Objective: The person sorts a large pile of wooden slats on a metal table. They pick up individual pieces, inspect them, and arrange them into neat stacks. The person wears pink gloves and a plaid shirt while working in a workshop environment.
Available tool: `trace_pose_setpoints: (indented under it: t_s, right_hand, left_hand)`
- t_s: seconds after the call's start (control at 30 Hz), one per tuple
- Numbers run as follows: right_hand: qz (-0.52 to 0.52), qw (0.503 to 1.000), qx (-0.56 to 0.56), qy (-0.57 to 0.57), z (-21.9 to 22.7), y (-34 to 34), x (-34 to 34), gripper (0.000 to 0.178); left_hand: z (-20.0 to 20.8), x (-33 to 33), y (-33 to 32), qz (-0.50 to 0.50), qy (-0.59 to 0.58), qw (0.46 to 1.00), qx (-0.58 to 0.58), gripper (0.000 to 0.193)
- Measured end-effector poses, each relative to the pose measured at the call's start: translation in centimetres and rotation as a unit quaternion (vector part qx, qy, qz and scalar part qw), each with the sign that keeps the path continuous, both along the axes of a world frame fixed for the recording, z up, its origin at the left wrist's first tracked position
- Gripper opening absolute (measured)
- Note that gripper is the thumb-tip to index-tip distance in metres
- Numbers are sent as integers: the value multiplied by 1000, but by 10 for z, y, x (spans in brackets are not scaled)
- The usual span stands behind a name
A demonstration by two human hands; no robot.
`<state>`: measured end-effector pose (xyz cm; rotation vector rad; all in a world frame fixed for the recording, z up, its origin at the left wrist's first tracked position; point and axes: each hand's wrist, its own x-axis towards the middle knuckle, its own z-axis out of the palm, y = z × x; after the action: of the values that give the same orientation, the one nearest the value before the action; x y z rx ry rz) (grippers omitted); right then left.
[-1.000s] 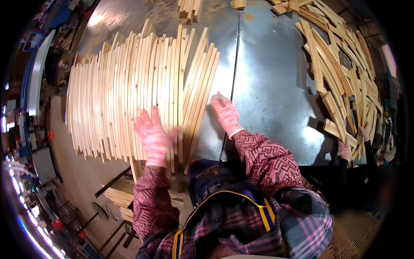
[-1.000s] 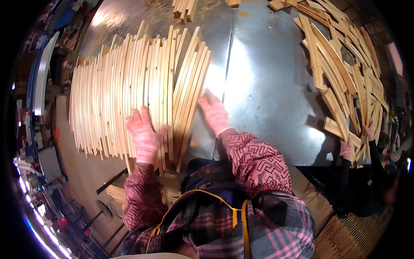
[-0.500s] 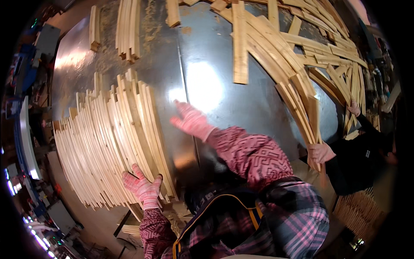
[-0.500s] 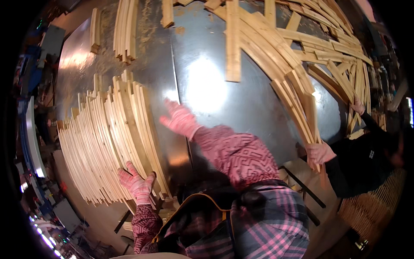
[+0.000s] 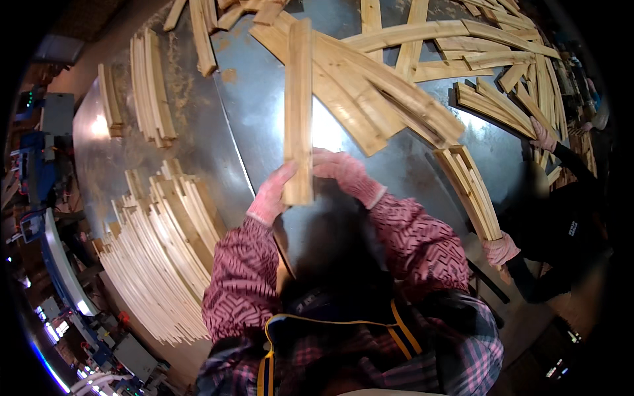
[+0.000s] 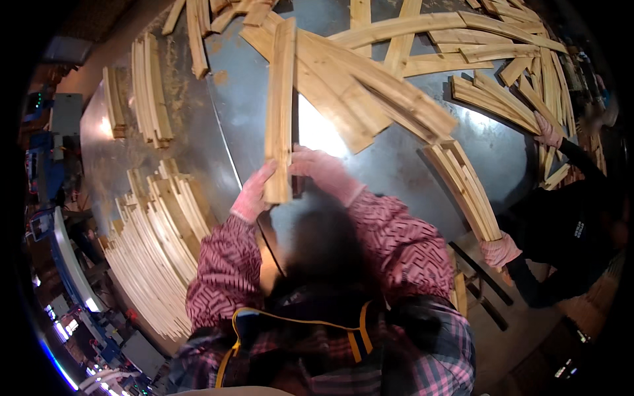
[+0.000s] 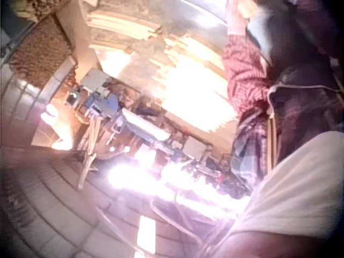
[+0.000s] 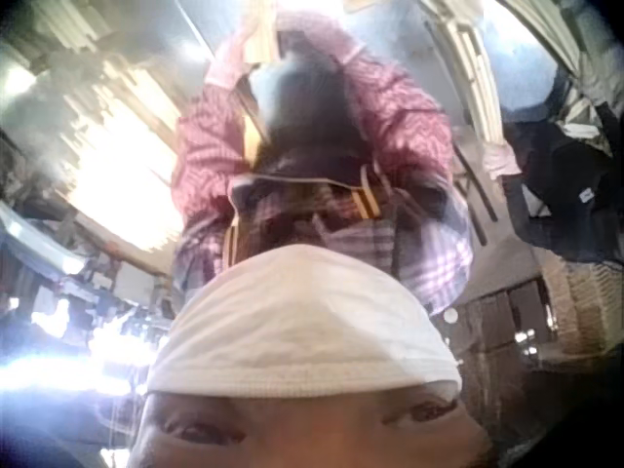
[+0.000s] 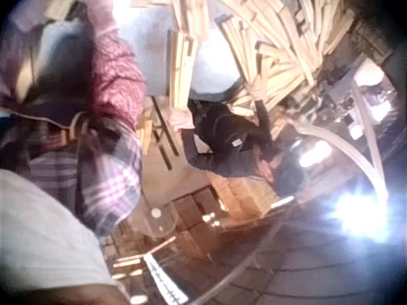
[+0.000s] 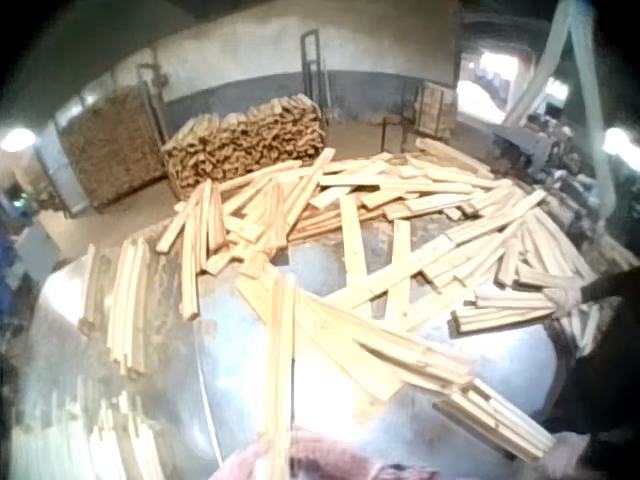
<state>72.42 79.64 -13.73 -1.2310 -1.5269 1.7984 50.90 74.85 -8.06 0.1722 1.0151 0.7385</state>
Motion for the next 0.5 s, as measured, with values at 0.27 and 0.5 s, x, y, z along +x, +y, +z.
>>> trace_pose_setpoints:
  t_s: [0.27,0.5]
  right_hand:
    - [-55,834,163,-525,10,48,29,106]
    - [6,866,133,-482,50,54,-2,76]
  left_hand:
    - [-31,23,-39,124,219,963,96,56]
    - [-45,-22,-68,157,265,947,95,82]
